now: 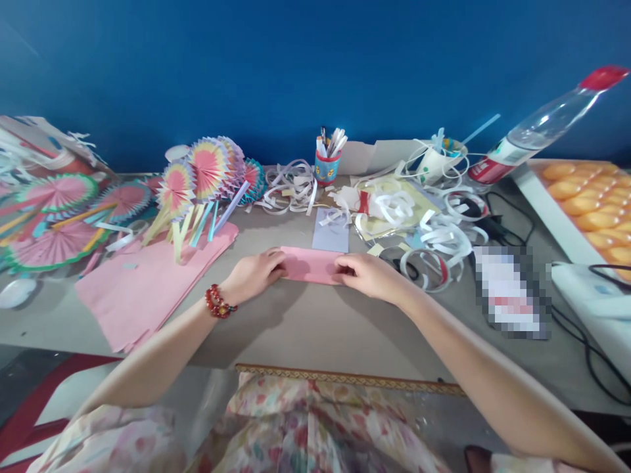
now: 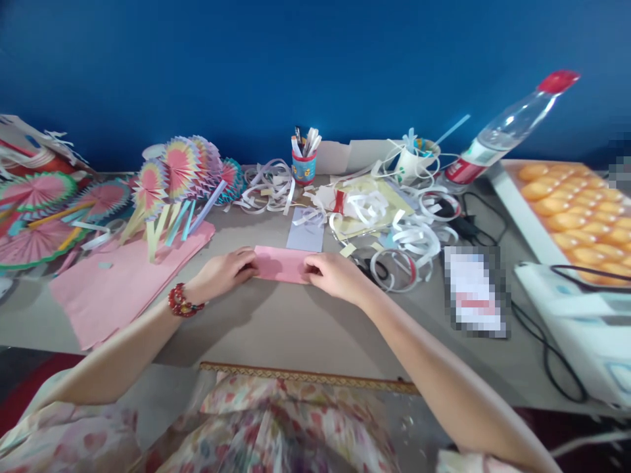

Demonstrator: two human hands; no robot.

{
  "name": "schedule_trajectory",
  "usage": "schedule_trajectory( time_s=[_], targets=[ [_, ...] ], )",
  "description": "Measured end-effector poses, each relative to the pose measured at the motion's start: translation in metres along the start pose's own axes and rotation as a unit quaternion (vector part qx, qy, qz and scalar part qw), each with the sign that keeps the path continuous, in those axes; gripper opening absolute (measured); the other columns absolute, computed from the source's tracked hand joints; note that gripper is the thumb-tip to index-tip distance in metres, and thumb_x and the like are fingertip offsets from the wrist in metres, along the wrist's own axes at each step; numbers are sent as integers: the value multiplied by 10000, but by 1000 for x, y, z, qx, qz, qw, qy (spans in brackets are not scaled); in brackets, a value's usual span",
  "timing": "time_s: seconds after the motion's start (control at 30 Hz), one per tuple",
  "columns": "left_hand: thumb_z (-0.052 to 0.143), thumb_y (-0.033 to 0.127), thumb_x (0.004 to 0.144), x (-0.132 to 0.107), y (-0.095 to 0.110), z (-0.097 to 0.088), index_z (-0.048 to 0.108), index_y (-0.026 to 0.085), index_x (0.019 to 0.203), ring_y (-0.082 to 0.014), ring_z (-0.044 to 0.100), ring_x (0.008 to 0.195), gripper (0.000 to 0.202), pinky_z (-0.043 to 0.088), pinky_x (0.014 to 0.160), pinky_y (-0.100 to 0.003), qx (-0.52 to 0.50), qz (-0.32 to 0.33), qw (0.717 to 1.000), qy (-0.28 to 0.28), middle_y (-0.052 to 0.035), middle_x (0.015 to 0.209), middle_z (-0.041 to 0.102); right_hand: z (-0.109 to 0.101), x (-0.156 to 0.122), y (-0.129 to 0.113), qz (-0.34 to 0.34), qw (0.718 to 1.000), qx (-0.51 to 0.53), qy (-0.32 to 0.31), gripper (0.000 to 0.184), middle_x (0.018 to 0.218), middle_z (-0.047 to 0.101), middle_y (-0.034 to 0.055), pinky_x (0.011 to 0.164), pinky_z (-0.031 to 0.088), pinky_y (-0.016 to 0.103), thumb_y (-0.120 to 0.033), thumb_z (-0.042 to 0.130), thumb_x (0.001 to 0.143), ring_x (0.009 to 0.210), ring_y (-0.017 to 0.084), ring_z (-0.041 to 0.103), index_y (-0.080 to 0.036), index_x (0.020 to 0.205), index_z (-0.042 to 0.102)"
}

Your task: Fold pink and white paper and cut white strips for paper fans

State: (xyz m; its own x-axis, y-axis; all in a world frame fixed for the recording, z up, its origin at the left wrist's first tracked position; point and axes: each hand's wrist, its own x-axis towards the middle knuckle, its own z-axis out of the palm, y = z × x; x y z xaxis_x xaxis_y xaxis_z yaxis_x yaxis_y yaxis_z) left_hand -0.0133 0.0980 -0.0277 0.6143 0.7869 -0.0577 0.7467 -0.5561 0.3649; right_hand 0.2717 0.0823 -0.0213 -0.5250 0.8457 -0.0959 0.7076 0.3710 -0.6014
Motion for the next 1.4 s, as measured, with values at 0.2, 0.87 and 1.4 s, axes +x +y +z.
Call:
schedule_trajectory(
  time_s=[0.2, 0.87, 1.4],
  targets=[
    [487, 286, 953, 0, -3, 2, 562, 211, 939, -193, 616, 853, 107, 434, 681, -261, 7, 1, 1000, -5, -46, 1024, 616, 3, 0, 3, -19, 1000, -5, 6, 86, 799, 664, -5, 620, 333, 221, -198, 589, 853, 692, 137, 577, -213, 769, 592],
    [495, 269, 946, 1, -5, 2, 569, 211, 934, -191, 610, 847, 95, 424, 693, -256, -12, 8, 1000, 6, -36, 993, 612, 2, 1, 1, -5, 1000, 10, -3, 86, 799, 652, -13, 630, 337, 221, -186, 633, 826, 684, 129, 565, -204, 761, 580],
    [487, 287, 972, 0, 3, -2, 567, 207, 944, -179, 617, 865, 117, 428, 694, -253, 12, -1, 1000, -1, -27, 1007, 614, 10, -5, 0, -46, 998, -39, 27, 37, 886, 649, 23, 657, 379, 239, -190, 615, 889, 740, 150, 596, -197, 864, 588]
  ],
)
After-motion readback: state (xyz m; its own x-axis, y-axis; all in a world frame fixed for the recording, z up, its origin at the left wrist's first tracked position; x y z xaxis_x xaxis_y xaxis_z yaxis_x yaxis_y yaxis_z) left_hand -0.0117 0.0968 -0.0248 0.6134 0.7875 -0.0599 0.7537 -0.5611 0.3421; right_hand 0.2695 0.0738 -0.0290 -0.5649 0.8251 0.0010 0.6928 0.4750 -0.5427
